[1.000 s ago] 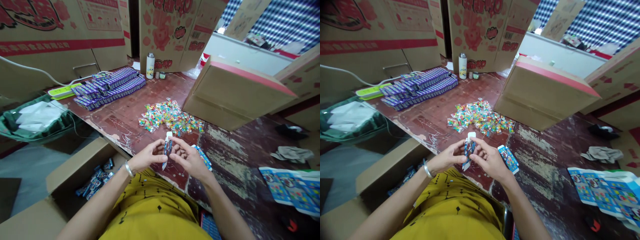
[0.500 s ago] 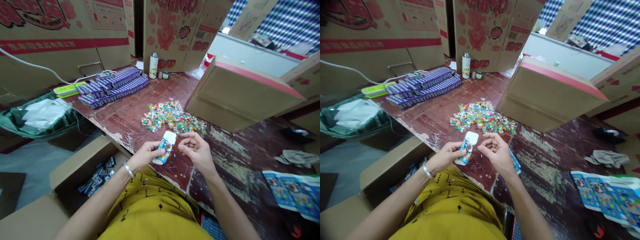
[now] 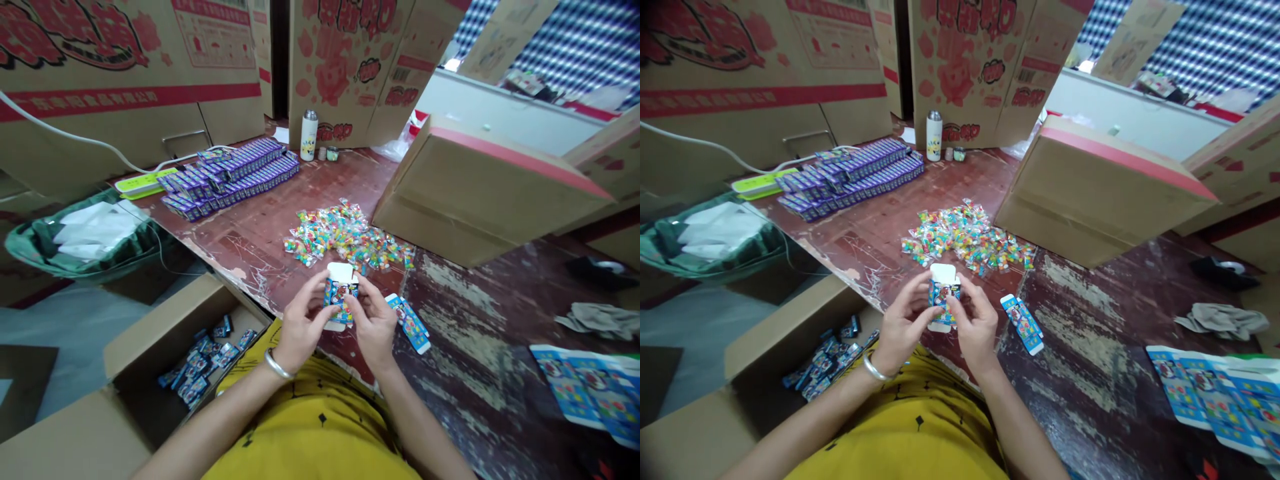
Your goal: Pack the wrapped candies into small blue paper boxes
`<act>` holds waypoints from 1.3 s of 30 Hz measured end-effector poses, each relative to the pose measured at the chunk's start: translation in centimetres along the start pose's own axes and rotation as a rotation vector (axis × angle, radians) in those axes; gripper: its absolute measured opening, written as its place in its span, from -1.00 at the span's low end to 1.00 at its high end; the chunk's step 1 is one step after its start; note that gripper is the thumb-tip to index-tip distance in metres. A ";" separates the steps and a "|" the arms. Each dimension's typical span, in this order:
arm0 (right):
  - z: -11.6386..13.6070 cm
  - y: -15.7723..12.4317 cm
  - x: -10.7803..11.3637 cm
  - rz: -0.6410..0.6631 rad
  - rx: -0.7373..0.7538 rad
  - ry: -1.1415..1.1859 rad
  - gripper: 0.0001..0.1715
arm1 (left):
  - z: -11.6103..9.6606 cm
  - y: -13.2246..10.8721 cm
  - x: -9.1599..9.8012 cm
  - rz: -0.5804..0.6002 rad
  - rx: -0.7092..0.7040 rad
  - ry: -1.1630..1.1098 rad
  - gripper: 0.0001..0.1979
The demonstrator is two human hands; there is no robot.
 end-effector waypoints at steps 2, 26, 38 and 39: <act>-0.2 -0.1 0.0 0.008 0.052 -0.072 -0.56 | -0.2 0.2 0.3 0.112 0.005 0.062 -0.48; 1.7 4.1 0.9 0.329 -0.188 0.057 -0.75 | -0.8 0.6 1.3 0.173 0.070 -0.017 -0.65; 2.6 2.9 1.4 0.331 0.097 -0.131 -0.81 | -0.8 0.7 1.1 0.265 0.103 0.016 -0.62; 2.6 2.7 1.4 0.356 0.115 -0.139 -0.83 | -0.8 0.7 1.1 0.268 0.116 0.005 -0.66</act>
Point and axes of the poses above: each hand's wrist, its own y-axis towards the middle knuckle, its own x-axis out of the back of the hand, z = x × y, the point moved 2 cm from there along y, towards the middle knuckle, and after that the axes turned 1 degree about z, right-handed, at the moved point
